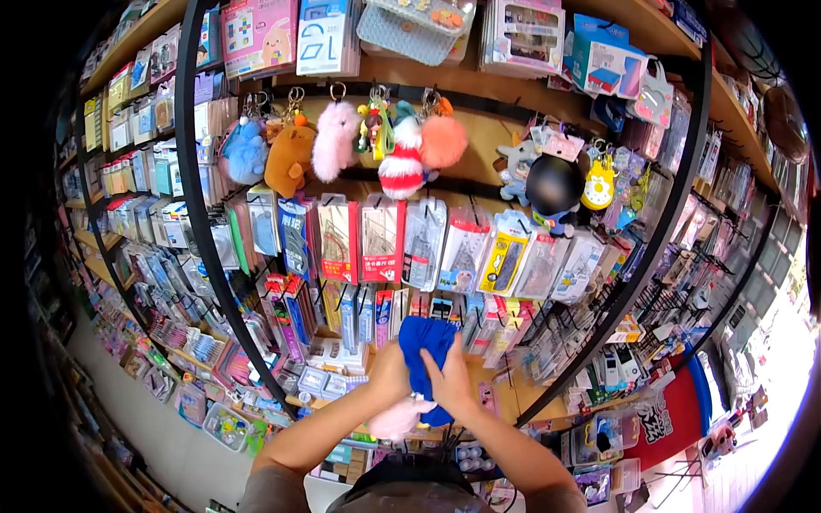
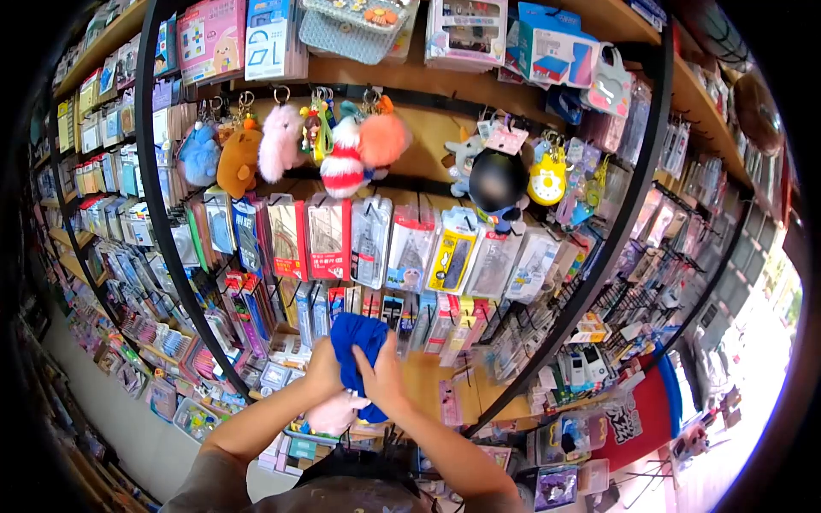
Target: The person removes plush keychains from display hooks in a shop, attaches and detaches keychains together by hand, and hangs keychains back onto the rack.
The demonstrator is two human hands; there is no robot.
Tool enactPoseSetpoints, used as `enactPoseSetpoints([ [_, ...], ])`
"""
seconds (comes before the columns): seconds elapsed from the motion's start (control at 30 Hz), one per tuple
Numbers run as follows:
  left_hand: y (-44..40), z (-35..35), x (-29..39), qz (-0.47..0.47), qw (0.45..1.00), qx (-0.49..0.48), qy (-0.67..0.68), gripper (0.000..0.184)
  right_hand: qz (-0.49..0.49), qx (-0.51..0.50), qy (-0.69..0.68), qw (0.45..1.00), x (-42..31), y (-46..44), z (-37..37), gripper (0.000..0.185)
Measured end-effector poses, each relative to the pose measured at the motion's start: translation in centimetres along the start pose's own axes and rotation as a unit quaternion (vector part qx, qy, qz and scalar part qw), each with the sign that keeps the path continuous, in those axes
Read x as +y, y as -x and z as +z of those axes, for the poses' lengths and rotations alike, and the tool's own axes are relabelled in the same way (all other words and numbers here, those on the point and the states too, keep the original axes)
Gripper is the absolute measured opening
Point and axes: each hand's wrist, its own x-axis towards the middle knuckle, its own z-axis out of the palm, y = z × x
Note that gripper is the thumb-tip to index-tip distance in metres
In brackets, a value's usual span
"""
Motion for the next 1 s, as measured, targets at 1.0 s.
enactPoseSetpoints([
  [1.0,-2.3,3.5,2.7,-0.106,0.975,0.051,0.186,0.017,-0.031,-0.114,-0.042,0.992,0.9,-2.0,-7.7,0.055],
])
